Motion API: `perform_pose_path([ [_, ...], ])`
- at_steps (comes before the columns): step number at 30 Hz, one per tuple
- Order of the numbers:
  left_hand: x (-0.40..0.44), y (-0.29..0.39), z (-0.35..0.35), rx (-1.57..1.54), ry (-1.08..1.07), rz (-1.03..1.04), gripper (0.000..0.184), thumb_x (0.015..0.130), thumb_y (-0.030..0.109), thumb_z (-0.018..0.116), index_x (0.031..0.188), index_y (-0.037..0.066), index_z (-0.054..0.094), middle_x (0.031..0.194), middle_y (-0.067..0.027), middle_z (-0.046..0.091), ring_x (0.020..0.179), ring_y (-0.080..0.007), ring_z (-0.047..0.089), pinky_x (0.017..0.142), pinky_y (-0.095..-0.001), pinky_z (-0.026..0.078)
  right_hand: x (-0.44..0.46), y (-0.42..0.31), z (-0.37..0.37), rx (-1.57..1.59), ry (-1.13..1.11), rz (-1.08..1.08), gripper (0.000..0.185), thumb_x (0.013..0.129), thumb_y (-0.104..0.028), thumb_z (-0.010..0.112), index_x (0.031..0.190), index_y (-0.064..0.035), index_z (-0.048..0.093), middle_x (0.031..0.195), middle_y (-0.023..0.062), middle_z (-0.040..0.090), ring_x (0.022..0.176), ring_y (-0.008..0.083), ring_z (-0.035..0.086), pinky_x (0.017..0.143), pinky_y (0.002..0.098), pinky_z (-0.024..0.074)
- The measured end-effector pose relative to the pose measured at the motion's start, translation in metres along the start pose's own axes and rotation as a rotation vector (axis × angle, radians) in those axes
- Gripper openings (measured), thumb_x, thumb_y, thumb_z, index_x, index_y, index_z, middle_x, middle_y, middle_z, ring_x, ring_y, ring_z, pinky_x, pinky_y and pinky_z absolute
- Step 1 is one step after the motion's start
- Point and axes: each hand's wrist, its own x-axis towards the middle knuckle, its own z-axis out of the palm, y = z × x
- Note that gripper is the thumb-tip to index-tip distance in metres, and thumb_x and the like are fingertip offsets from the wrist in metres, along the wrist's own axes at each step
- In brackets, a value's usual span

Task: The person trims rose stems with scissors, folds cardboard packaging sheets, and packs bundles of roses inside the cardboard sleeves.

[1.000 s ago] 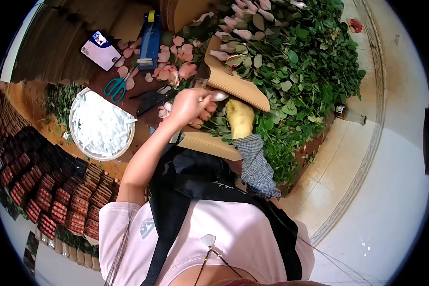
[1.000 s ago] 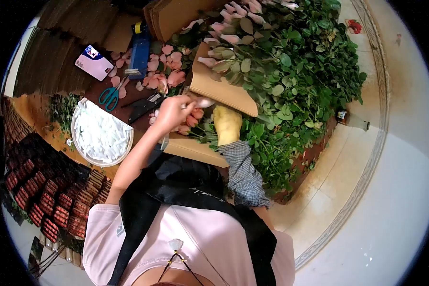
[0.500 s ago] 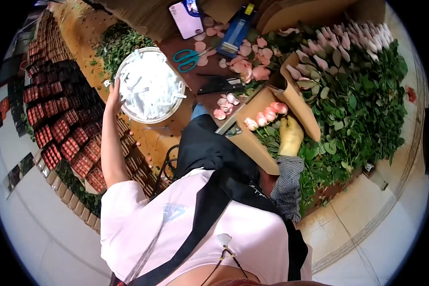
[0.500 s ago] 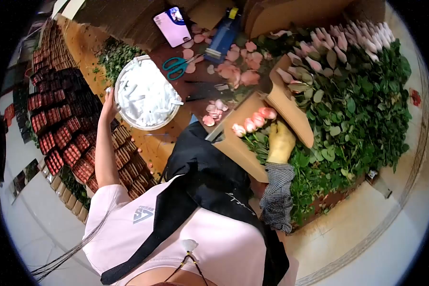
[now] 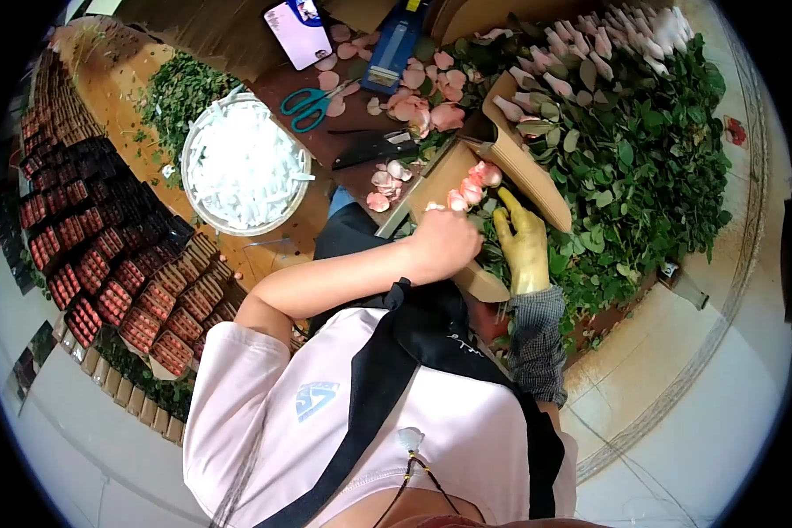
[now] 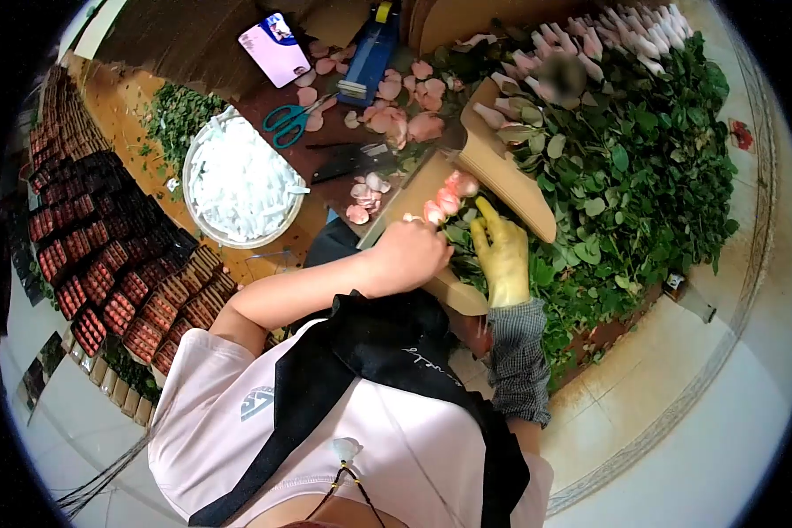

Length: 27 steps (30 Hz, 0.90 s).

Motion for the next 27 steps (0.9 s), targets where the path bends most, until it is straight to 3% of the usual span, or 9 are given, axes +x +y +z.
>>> perform_pose_path([
  [4, 0.008, 0.002, 0.007, 0.055, -0.37, -0.042, 0.036, 0.094, 0.026, 0.049, 0.093, 0.002, 0.077, 0.098, -0.0214, 0.07, 0.101, -0.0357, 0.063, 0.074, -0.0416, 0.056, 0.002, -0.025, -0.023, 0.122, -0.061, 0.015, 0.037, 0.087, -0.011, 0.068, 0.125, -0.0091, 0.063, 0.081, 0.0135, 0.069, 0.071, 0.0323, 0.066, 0.064, 0.0419, 0.0523],
  [6, 0.011, 0.006, 0.005, 0.111, -0.431, -0.012, 0.037, 0.094, 0.027, 0.049, 0.095, 0.001, 0.076, 0.104, -0.0235, 0.069, 0.101, -0.0371, 0.062, 0.074, -0.0405, 0.056, 0.004, -0.037, -0.023, 0.188, -0.124, 0.062, 0.029, 0.087, -0.011, 0.068, 0.116, -0.0088, 0.067, 0.083, 0.0162, 0.07, 0.073, 0.0339, 0.067, 0.065, 0.041, 0.0527],
  [7, 0.01, 0.015, 0.017, 0.129, -0.337, -0.164, 0.038, 0.093, 0.027, 0.049, 0.097, 0.0, 0.076, 0.105, -0.0249, 0.068, 0.102, -0.0384, 0.062, 0.077, -0.0412, 0.055, 0.004, -0.037, -0.019, 0.162, -0.121, 0.03, 0.027, 0.087, -0.012, 0.069, 0.113, -0.0088, 0.068, 0.083, 0.0163, 0.07, 0.074, 0.0339, 0.068, 0.066, 0.0412, 0.0532],
  [11, 0.005, 0.032, 0.051, 0.354, -0.047, -0.238, 0.038, 0.092, 0.028, 0.05, 0.094, 0.001, 0.077, 0.104, -0.0215, 0.07, 0.1, -0.0386, 0.064, 0.077, -0.0421, 0.053, 0.0, -0.026, 0.009, 0.06, -0.206, 0.098, 0.022, 0.086, -0.022, 0.071, 0.105, -0.0101, 0.07, 0.082, 0.0149, 0.071, 0.074, 0.0335, 0.068, 0.068, 0.0426, 0.0543],
  [14, 0.012, 0.024, 0.037, 0.233, -0.228, -0.18, 0.037, 0.091, 0.027, 0.051, 0.093, 0.001, 0.077, 0.101, -0.0176, 0.072, 0.095, -0.0389, 0.065, 0.078, -0.0424, 0.053, 0.001, -0.019, 0.038, -0.156, -0.207, 0.028, 0.019, 0.084, -0.029, 0.07, 0.085, -0.0103, 0.065, 0.072, 0.0116, 0.067, 0.067, 0.0324, 0.066, 0.065, 0.0442, 0.0531],
  [20, 0.007, 0.023, 0.03, 0.126, -0.18, -0.176, 0.033, 0.087, 0.022, 0.055, 0.09, -0.002, 0.077, 0.091, -0.0189, 0.072, 0.089, -0.0387, 0.067, 0.076, -0.0434, 0.056, 0.009, -0.029, 0.024, -0.23, -0.325, -0.122, 0.017, 0.087, -0.024, 0.067, 0.095, -0.0107, 0.06, 0.071, 0.0103, 0.068, 0.067, 0.0292, 0.068, 0.06, 0.0416, 0.0521],
  [22, 0.002, 0.015, 0.03, 0.366, -0.057, 0.036, 0.032, 0.086, 0.023, 0.056, 0.088, -0.004, 0.073, 0.087, -0.021, 0.071, 0.088, -0.0374, 0.068, 0.073, -0.0421, 0.057, 0.006, -0.021, 0.03, -0.211, -0.397, -0.132, 0.03, 0.081, -0.013, 0.067, 0.108, -0.0075, 0.056, 0.074, 0.0089, 0.068, 0.07, 0.0296, 0.067, 0.064, 0.0407, 0.0518],
  [24, 0.008, -0.004, 0.02, -0.09, -0.252, -0.058, 0.033, 0.089, 0.025, 0.055, 0.088, -0.006, 0.067, 0.083, -0.0223, 0.07, 0.086, -0.0392, 0.069, 0.072, -0.0451, 0.057, 0.005, -0.017, 0.036, -0.199, -0.445, -0.101, 0.044, 0.075, -0.003, 0.068, 0.116, -0.0047, 0.054, 0.076, 0.0084, 0.067, 0.072, 0.0307, 0.067, 0.067, 0.0407, 0.0516],
  [27, 0.02, -0.042, -0.016, -0.366, -0.228, -0.382, 0.033, 0.096, 0.029, 0.051, 0.088, 0.0, 0.066, 0.084, -0.0251, 0.068, 0.079, -0.0426, 0.067, 0.073, -0.0521, 0.054, 0.003, -0.018, 0.038, -0.399, -0.468, -0.148, 0.044, 0.078, -0.013, 0.072, 0.118, -0.0069, 0.054, 0.074, 0.009, 0.067, 0.07, 0.0288, 0.067, 0.067, 0.0407, 0.0524],
])
